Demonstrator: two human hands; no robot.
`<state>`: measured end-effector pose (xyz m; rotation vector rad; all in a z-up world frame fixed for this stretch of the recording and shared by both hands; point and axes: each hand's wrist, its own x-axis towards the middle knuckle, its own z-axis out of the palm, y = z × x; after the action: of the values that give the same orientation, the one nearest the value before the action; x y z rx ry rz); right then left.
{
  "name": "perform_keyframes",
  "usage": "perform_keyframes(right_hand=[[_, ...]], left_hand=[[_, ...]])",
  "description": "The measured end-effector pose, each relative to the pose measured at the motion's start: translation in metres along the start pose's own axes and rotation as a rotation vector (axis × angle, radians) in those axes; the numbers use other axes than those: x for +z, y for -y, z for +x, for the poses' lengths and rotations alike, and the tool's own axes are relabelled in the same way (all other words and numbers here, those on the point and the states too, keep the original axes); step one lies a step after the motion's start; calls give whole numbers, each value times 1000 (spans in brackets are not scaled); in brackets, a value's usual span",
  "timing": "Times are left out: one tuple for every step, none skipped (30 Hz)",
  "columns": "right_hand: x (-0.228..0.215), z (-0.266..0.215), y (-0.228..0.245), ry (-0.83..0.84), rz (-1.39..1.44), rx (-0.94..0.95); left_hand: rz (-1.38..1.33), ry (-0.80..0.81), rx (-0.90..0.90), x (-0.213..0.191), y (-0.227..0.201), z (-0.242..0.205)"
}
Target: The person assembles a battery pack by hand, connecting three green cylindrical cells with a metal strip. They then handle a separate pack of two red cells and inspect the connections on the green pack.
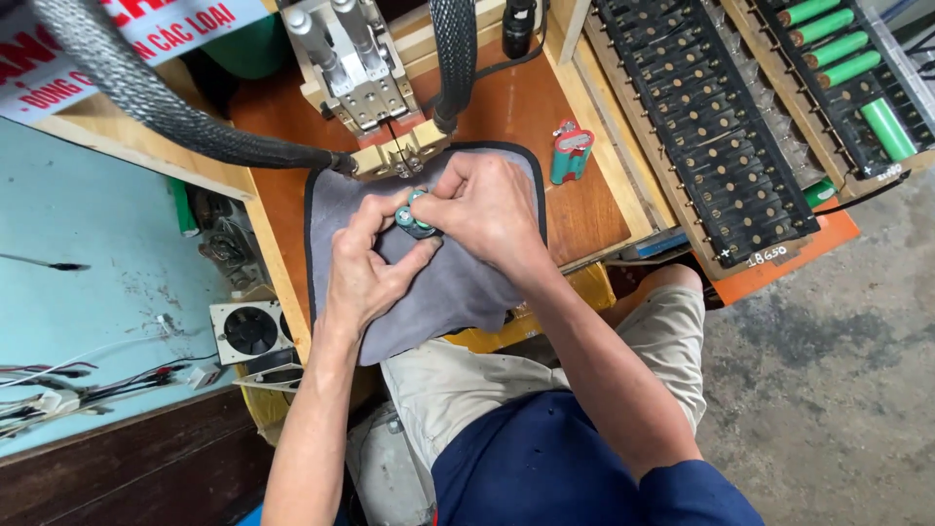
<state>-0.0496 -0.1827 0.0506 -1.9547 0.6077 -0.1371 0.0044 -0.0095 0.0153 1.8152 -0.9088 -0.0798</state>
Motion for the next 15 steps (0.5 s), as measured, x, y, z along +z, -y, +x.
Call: perform_keyframes(right_hand=[[-1,1,0,-2,3,-5],[-2,1,0,-3,20,-6],[-2,1,-1,-1,34,-5],[-2,-1,-6,0,35,-7],[-2,-2,-10,27,100,-51],[-2,-3,-15,53,165,-95],[-3,-10,-20,51,165,-97],[-4,-16,-25,105,303,-129],[-4,-22,-31,165,439,-158],[-7,-28,-38,170,438,-157],[-7,-34,-45,134,458,-198],[-8,-39,-52,98,478,-240],[-9,-45,-56,107,480,-242],[-12,-50,-61,28,428,-275],[-16,-57,-67,-58,374,-303]], left_hand=[[3,-1,5,0,0,1],[8,-2,3,0,0,2],[11,-5,-3,1,0,0],[13,-7,-2,1,0,-1],[19,1,3,1,-1,-1],[25,9,9,1,-1,0],[25,9,11,0,-3,0],[32,23,12,-1,-4,-1],[39,33,6,-1,-5,-2],[40,30,2,0,-3,0],[36,40,8,0,-1,-1],[33,50,14,-1,0,-1],[38,44,10,-3,2,-2],[41,50,23,-4,4,-2],[38,63,38,-2,7,-2]])
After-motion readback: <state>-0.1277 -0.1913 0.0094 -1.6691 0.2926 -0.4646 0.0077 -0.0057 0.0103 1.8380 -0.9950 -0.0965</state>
